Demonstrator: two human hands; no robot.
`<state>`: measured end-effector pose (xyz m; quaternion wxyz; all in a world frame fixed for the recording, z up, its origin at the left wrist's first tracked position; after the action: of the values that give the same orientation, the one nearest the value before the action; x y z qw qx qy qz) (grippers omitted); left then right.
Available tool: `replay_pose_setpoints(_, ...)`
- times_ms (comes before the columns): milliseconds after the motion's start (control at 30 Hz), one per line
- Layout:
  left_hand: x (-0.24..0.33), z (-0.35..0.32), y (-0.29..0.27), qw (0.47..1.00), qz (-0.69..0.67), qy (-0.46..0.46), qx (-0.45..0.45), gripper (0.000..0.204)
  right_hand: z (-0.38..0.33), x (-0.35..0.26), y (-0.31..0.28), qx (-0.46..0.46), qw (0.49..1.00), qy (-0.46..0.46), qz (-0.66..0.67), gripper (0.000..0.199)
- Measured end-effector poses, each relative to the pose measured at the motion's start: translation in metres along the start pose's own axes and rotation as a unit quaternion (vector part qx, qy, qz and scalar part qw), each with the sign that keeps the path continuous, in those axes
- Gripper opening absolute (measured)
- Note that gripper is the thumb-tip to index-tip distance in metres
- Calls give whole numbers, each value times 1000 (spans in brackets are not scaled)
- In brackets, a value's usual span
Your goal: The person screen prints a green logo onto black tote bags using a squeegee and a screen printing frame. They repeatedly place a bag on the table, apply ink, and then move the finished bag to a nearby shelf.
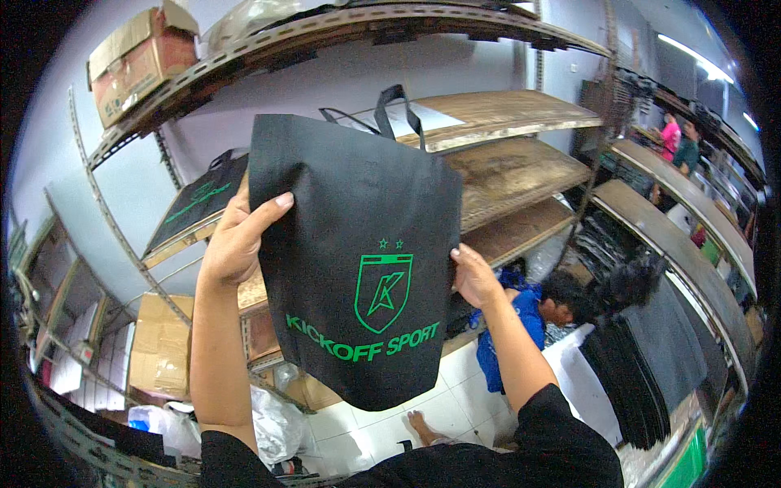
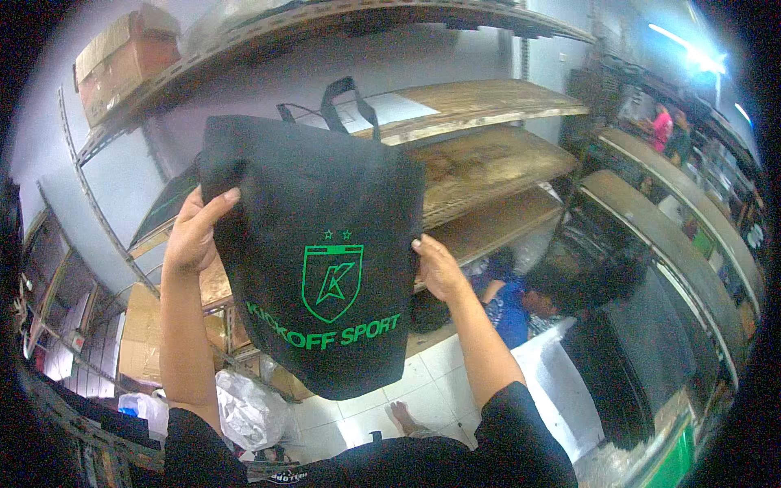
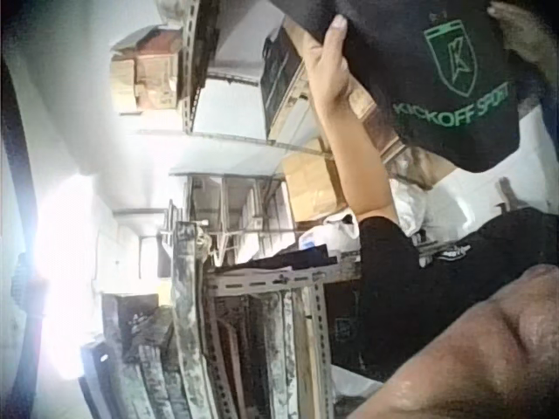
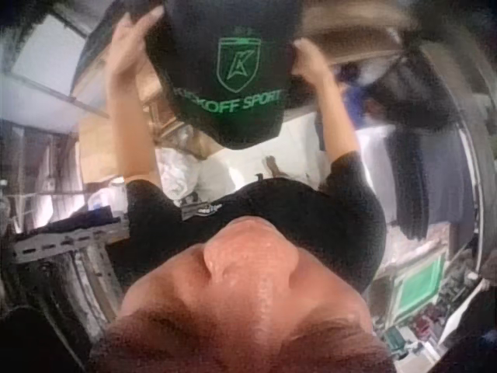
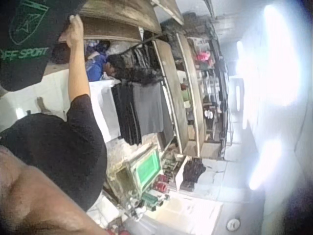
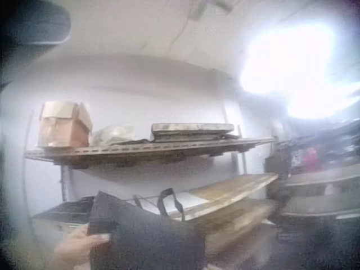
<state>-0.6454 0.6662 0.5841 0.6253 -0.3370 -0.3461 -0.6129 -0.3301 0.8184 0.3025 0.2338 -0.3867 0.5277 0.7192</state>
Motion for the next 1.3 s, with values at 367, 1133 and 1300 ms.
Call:
replay_pose_setpoints(367,-51,66,-108,973,62,-183,126,44,116,-95,77,54,982,-57,-172,32)
replay_pose_setpoints(1133,-144,63,-169,686,676,224,150,40,569,-51,168,-14,901,-77,-427,26)
replay_pose_setpoints(1300,-162,83,-186,683,682,227,132,41,583,-61,162,-27,899,-124,-419,26)
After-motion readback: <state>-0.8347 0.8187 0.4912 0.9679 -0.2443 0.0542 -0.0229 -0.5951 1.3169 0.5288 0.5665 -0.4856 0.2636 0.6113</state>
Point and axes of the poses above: each hand's wrist, its own z-axis towards the middle knuckle, its own y-axis out of the palm, x = y × z, the point moved 3 cm from there along z, towards the middle knuckle, and after that the axes turned 8 degrees about x, right-handed, at the moved point
